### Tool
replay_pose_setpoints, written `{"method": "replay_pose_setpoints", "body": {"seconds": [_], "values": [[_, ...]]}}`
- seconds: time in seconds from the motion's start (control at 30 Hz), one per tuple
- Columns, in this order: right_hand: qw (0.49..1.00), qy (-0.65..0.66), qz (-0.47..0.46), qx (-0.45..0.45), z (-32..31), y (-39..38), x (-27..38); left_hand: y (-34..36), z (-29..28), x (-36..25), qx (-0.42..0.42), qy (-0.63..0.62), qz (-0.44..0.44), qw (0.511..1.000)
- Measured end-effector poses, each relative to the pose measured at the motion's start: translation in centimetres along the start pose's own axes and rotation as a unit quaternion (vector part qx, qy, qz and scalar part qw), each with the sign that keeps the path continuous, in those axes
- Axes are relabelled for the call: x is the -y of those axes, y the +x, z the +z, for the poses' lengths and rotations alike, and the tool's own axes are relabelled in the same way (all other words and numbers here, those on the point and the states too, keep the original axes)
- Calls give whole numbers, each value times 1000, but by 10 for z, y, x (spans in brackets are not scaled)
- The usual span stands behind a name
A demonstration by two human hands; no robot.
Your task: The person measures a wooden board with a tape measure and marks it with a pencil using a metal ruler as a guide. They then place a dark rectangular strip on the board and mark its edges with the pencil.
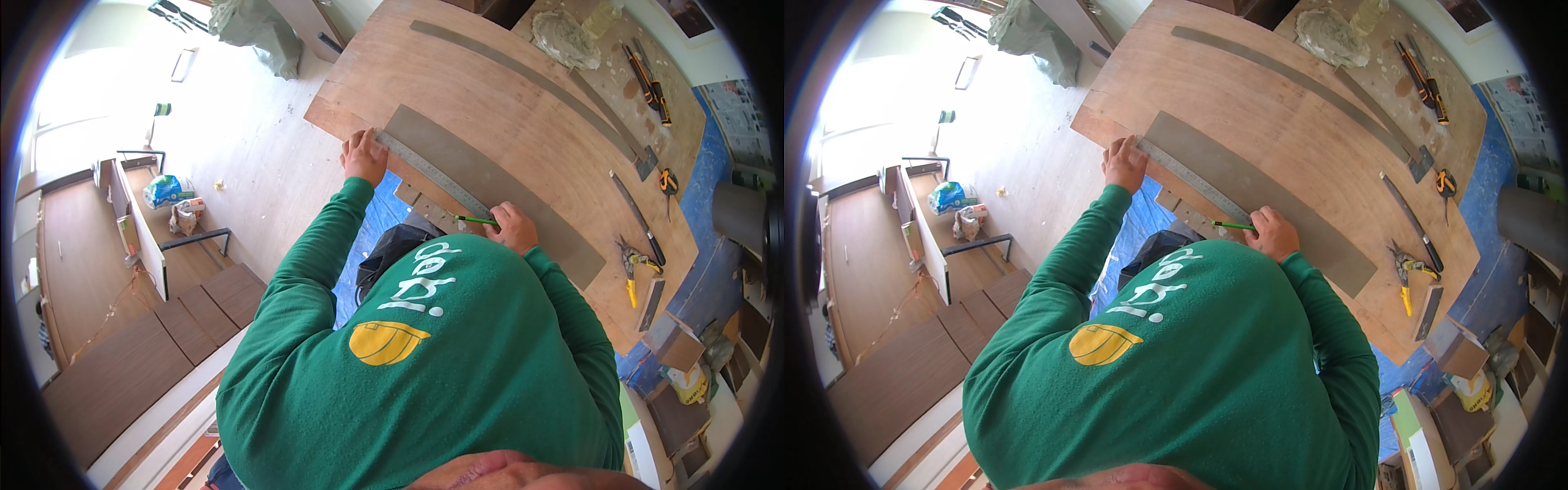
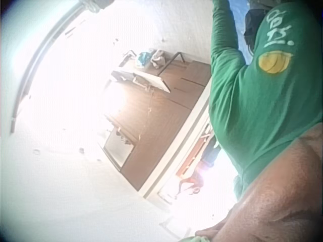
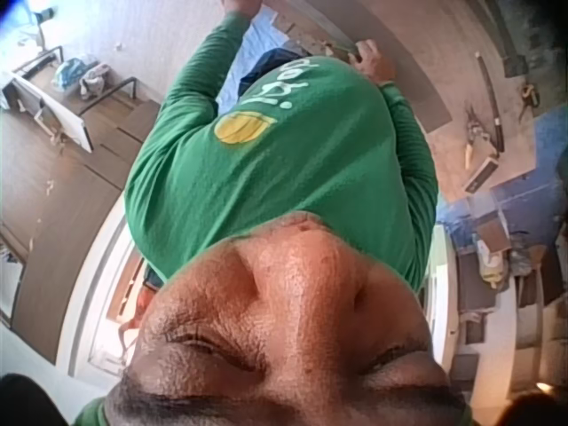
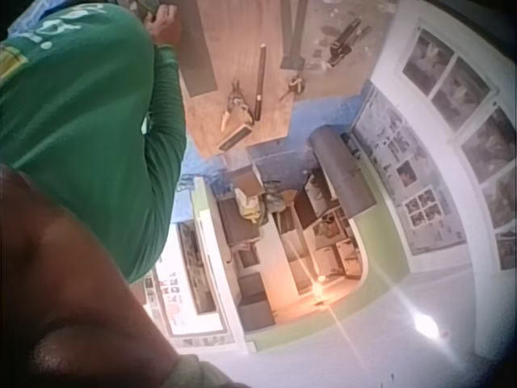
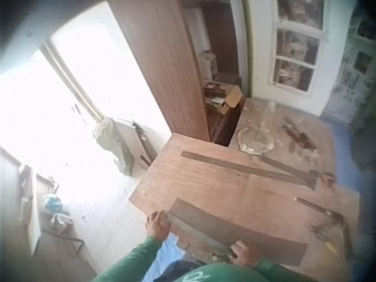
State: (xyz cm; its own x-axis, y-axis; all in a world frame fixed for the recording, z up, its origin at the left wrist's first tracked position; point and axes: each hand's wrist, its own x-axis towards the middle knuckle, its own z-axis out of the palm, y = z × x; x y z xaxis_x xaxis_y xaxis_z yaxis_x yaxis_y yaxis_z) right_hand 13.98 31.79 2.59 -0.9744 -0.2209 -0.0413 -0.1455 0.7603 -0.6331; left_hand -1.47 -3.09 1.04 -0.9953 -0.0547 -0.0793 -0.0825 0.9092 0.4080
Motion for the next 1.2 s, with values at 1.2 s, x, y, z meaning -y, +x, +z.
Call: {"method": "replay_pose_setpoints", "body": {"seconds": [1.2], "values": [[995, -23, 51, -83, -14, -10, -34, 25, 8, -16, 20, -7, 257, 966]]}}
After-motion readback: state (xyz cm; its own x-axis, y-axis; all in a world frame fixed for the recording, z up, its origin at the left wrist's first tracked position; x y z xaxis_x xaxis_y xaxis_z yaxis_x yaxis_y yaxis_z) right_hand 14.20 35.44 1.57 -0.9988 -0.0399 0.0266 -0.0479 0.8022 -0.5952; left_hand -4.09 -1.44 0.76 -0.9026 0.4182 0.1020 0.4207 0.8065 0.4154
